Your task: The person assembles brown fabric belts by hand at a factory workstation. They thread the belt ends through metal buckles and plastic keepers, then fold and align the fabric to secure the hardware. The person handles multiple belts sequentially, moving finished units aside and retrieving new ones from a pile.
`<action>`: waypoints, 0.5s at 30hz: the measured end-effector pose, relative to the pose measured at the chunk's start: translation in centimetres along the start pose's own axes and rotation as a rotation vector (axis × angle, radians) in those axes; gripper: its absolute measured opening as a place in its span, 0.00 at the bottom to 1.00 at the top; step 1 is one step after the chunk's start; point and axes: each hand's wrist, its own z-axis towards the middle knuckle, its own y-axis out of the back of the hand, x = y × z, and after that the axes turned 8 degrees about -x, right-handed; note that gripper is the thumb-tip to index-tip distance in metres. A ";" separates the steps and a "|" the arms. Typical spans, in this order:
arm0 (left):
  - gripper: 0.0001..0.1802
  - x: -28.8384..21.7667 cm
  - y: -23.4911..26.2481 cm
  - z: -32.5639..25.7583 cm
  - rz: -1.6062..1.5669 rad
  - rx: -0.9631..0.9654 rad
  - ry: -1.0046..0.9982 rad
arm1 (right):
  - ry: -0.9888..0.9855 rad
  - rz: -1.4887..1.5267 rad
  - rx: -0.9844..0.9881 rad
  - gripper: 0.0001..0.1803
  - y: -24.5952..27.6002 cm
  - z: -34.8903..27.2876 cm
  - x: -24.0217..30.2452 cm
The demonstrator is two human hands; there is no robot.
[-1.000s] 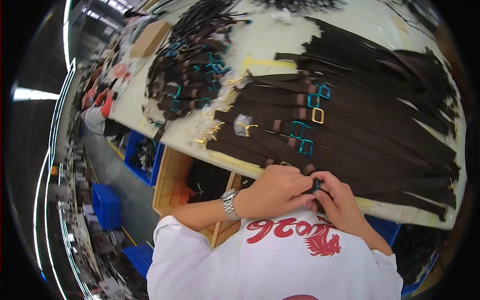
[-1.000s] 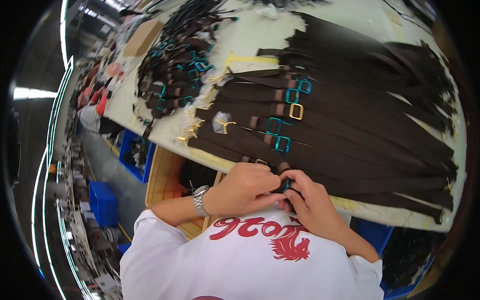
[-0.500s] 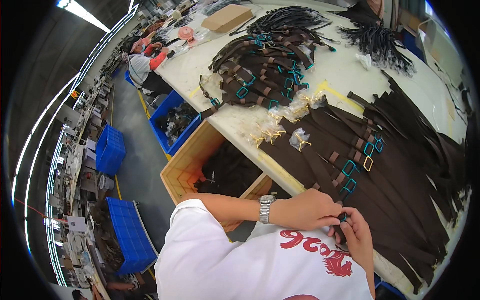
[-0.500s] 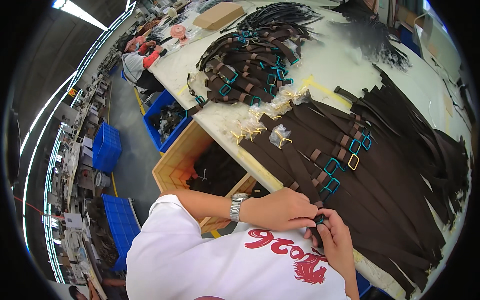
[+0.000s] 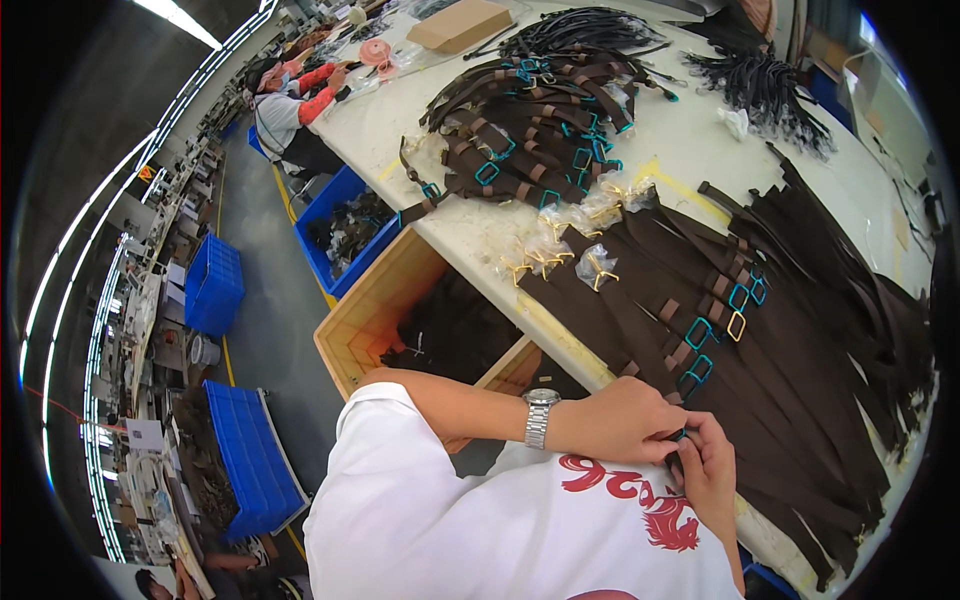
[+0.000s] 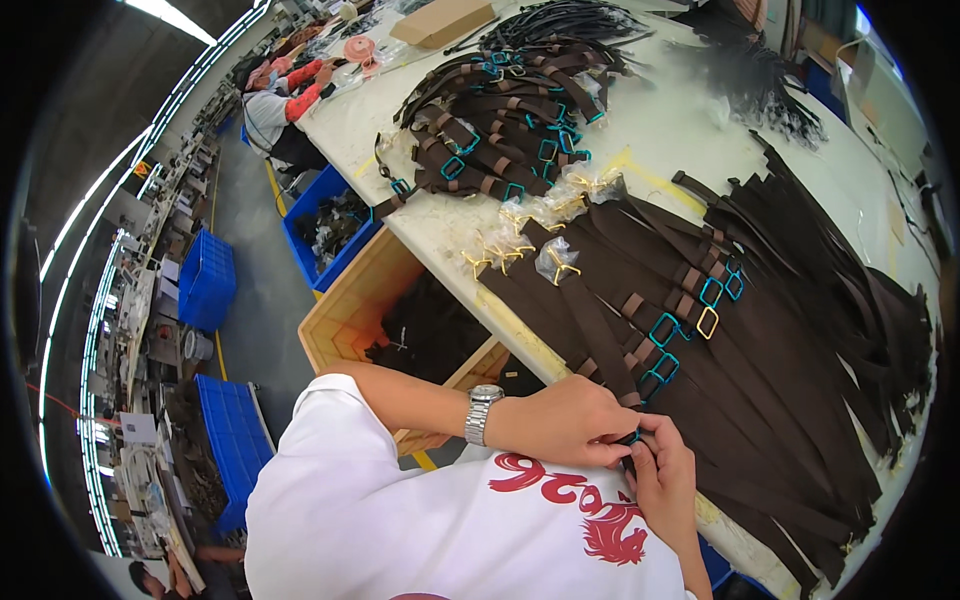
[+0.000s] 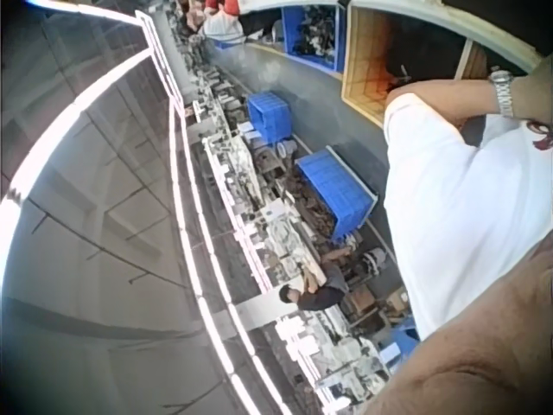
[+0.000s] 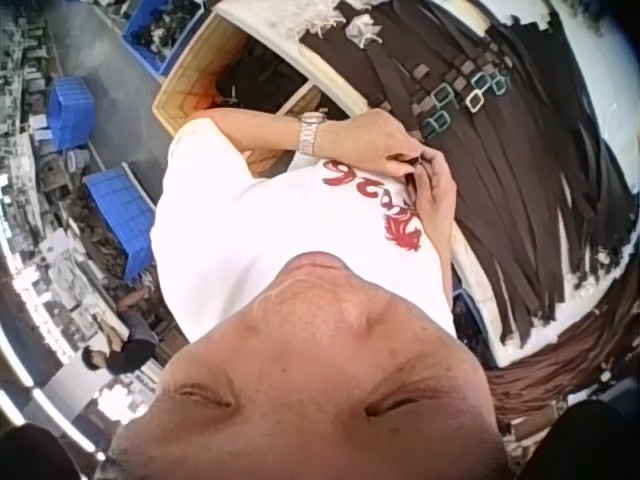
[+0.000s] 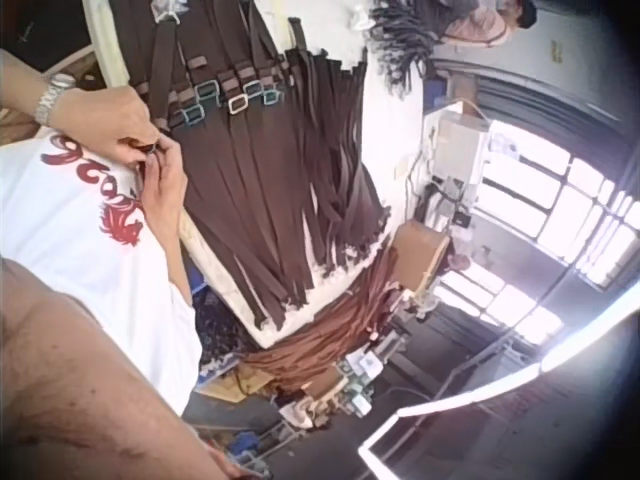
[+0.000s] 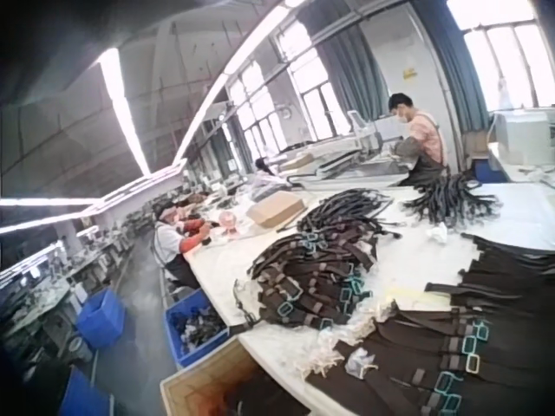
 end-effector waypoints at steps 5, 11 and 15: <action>0.19 -0.3 0.5 0.2 -0.225 -0.080 0.104 | 0.013 0.199 0.017 0.17 -0.1 0.2 -1.2; 0.18 0.0 0.7 -0.3 -0.094 -0.146 0.026 | -0.104 0.281 -0.059 0.13 -0.3 0.1 -0.4; 0.13 0.1 0.0 -0.3 0.014 -0.243 -0.155 | -0.146 0.298 0.057 0.10 0.5 0.1 -0.5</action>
